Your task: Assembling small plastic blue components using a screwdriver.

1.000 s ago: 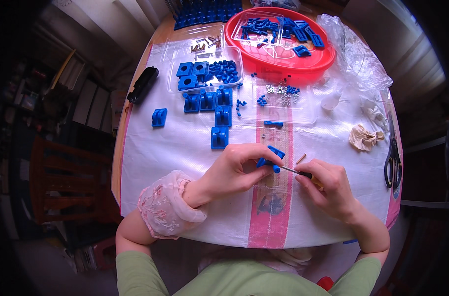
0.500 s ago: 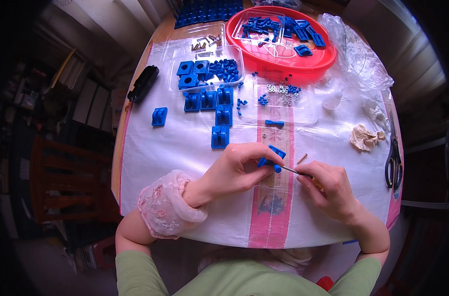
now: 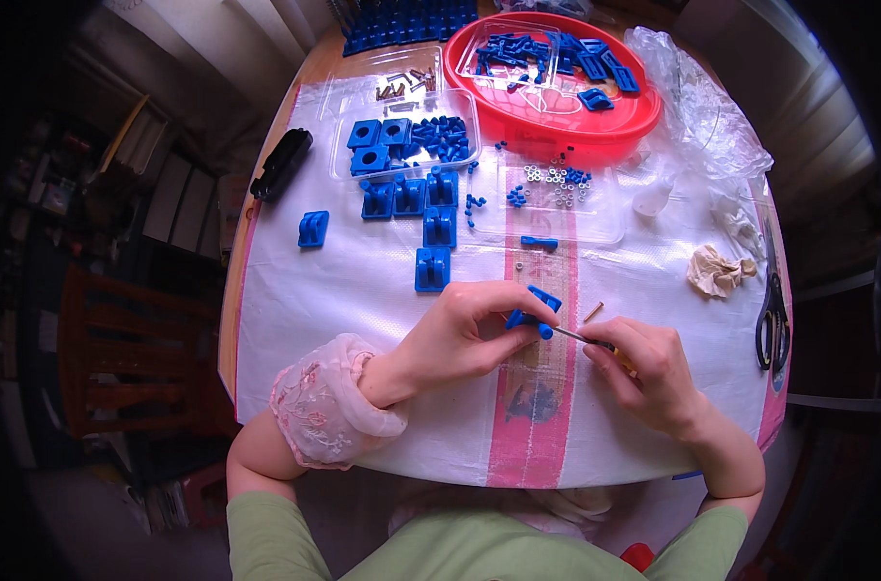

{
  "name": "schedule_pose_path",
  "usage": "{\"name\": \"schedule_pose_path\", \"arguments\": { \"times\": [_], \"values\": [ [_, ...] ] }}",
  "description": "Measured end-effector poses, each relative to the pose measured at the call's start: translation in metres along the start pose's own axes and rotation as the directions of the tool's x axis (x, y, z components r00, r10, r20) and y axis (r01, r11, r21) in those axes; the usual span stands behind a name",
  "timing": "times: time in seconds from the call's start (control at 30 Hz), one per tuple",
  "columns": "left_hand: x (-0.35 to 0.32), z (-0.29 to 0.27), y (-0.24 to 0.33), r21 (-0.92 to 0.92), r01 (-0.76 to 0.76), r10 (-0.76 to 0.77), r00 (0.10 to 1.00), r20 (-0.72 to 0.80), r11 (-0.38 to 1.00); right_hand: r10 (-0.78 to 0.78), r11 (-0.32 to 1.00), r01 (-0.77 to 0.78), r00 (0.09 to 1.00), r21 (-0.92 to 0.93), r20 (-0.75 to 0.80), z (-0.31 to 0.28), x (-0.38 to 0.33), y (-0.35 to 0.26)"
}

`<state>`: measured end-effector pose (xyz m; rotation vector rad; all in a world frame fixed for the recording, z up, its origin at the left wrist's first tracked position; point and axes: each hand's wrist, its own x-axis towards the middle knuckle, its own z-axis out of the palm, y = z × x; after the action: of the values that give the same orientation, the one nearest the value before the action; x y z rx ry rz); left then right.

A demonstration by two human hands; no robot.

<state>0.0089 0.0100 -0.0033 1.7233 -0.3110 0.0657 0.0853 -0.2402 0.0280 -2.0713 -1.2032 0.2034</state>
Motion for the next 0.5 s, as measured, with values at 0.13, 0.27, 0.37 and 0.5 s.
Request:
{"name": "schedule_pose_path", "arguments": {
  "times": [0.13, 0.27, 0.37, 0.5],
  "values": [
    [-0.0016, 0.0025, -0.0034, -0.136, 0.061, -0.063, 0.998, -0.009, 0.989, -0.028, 0.999, 0.027, 0.999, -0.033, -0.018, 0.0014, 0.0001, 0.0008],
    [-0.0019, -0.0001, 0.0024, -0.262, 0.204, -0.205, 0.979, 0.024, 0.943, -0.087, 0.98, 0.079, 0.995, -0.184, -0.039, 0.0015, -0.0017, -0.0004],
    [-0.0016, -0.0012, 0.0046, -0.265, 0.247, -0.248, 0.968, 0.03, 0.932, -0.114, 0.981, 0.097, 0.988, -0.168, -0.099, 0.0049, -0.0016, -0.0016],
    [-0.0015, -0.0009, 0.0053, -0.25, 0.252, -0.256, 0.967, 0.02, 0.935, -0.025, 1.0, 0.026, 0.994, 0.007, -0.102, 0.0061, -0.0024, -0.0005]
  ]
}}
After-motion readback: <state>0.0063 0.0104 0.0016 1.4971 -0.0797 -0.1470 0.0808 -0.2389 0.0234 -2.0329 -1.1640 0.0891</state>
